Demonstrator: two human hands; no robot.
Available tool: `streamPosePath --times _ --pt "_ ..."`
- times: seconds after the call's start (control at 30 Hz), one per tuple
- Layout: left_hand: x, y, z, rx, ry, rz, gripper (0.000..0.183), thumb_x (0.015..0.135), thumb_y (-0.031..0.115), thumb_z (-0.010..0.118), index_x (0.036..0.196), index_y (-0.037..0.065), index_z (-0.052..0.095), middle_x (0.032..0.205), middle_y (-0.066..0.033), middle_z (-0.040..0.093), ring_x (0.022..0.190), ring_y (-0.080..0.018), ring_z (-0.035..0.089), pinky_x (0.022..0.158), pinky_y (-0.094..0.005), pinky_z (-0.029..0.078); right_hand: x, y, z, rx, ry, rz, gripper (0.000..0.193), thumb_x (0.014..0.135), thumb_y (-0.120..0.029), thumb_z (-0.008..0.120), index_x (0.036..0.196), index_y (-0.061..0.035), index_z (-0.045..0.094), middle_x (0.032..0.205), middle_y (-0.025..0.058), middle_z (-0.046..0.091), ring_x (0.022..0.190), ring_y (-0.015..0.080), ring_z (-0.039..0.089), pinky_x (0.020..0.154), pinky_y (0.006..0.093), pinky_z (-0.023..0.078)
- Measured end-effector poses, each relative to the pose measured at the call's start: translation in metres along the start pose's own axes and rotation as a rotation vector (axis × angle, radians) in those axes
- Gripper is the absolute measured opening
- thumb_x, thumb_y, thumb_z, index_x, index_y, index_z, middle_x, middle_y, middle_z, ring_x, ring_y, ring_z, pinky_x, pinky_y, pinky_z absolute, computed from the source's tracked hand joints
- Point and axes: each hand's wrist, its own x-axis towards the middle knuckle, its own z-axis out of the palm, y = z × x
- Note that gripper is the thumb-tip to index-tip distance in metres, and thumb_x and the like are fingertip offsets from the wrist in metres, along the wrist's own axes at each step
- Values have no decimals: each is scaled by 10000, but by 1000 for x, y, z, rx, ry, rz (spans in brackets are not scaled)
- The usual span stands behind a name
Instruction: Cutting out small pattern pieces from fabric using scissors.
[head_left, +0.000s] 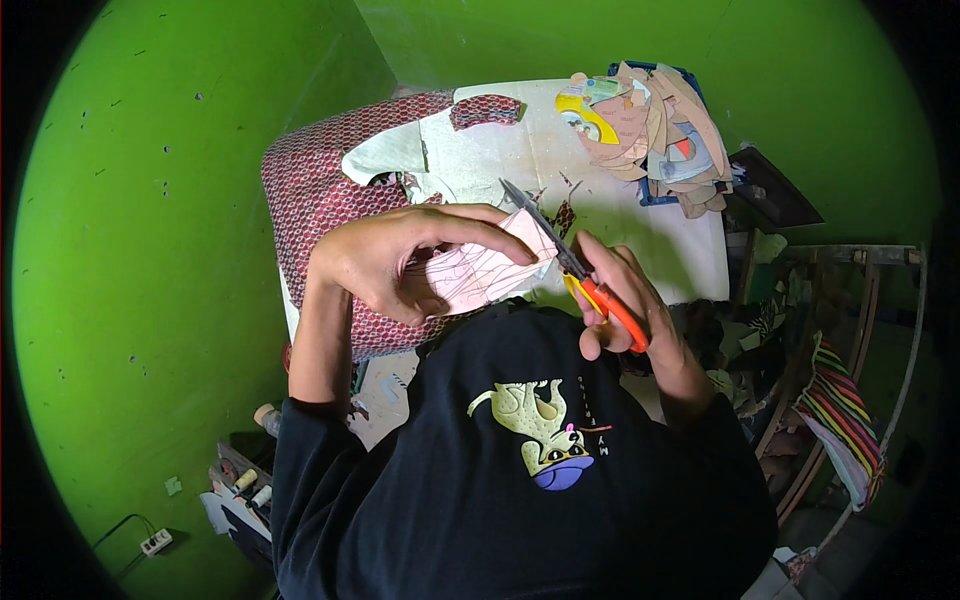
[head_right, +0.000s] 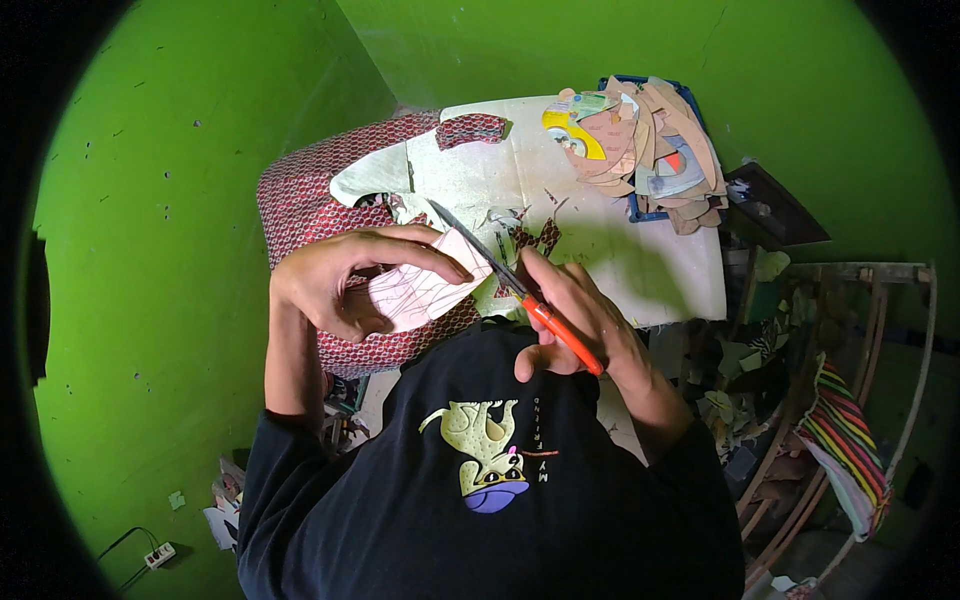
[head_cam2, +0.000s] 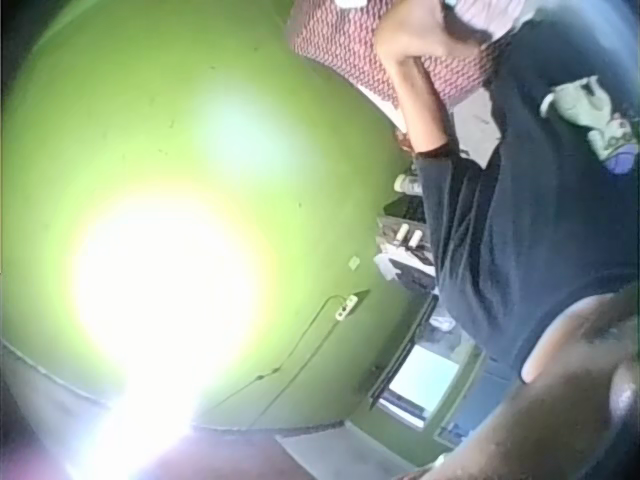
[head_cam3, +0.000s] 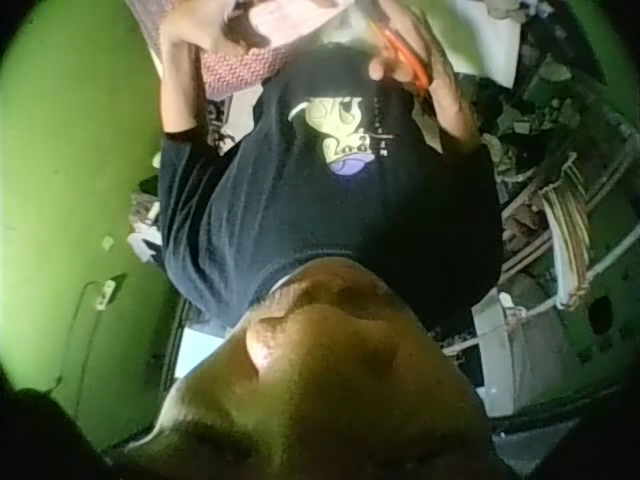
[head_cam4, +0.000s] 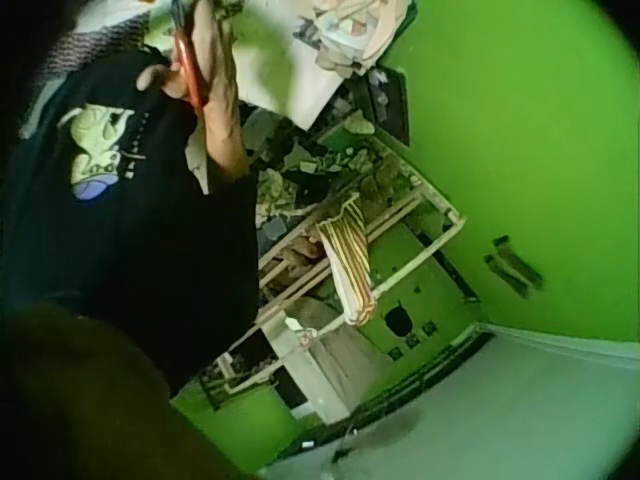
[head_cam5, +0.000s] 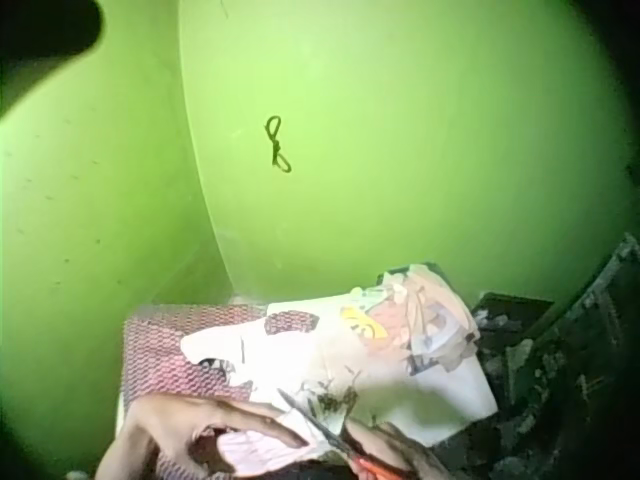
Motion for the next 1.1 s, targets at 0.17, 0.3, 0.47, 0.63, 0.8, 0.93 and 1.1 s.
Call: streamPosePath --times 0.17,0.3,0.47,0.63,0.8,0.93,1.1 --pt "5 0 4 1 -20 -42 917 408 174 706 1302 -2 603 1353 -171 572 1289 -304 486 1136 -397 314 4 1 1 -37 157 -27 923 578 -871 666 857 -28 413 479 -5 420 419 120 481 441 256 384" --pt "-2 -4 12 -3 112 -99 904 414 131 706 1302 -1 599 1335 -146 579 1253 -282 501 1118 -369 320 15 31 1 -256 295 76 726 689 -627 795 863 -9 456 544 98 540 490 306 587 488 387 461" --pt "12 -24 37 8 489 -157 832 536 -38 706 1345 111 581 1309 -74 517 1138 -168 554 957 -311 474 23 142 41 -535 297 264 399 831 -284 697 1041 18 543 703 254 641 660 464 648 583 528 517" --pt "42 -68 74 -285 901 54 810 611 -127 727 1375 27 508 1349 -64 451 1105 -173 612 866 -268 555 26 205 84 -594 185 379 389 804 -233 700 1044 26 536 851 261 659 803 463 650 680 528 518" --pt "59 -76 93 -282 1206 117 876 633 -54 811 1422 -28 430 1394 -120 443 1274 -216 493 1047 -351 457 18 240 91 -598 159 277 394 781 -204 703 1057 22 535 903 263 639 842 458 635 707 523 510" --pt "73 -84 102 -300 1358 207 842 682 -133 729 1445 -27 391 1379 -109 420 1163 -220 587 906 -317 574 6 260 90 -641 121 132 484 780 -182 689 1192 15 526 1038 259 618 947 434 618 801 496 511" --pt "81 -92 110 -292 1474 152 816 723 -120 713 1461 2 387 1449 -143 409 1170 -205 569 896 -314 575 7 258 79 -694 -44 240 480 787 -160 672 1210 24 539 1078 255 621 1002 423 615 840 489 509"
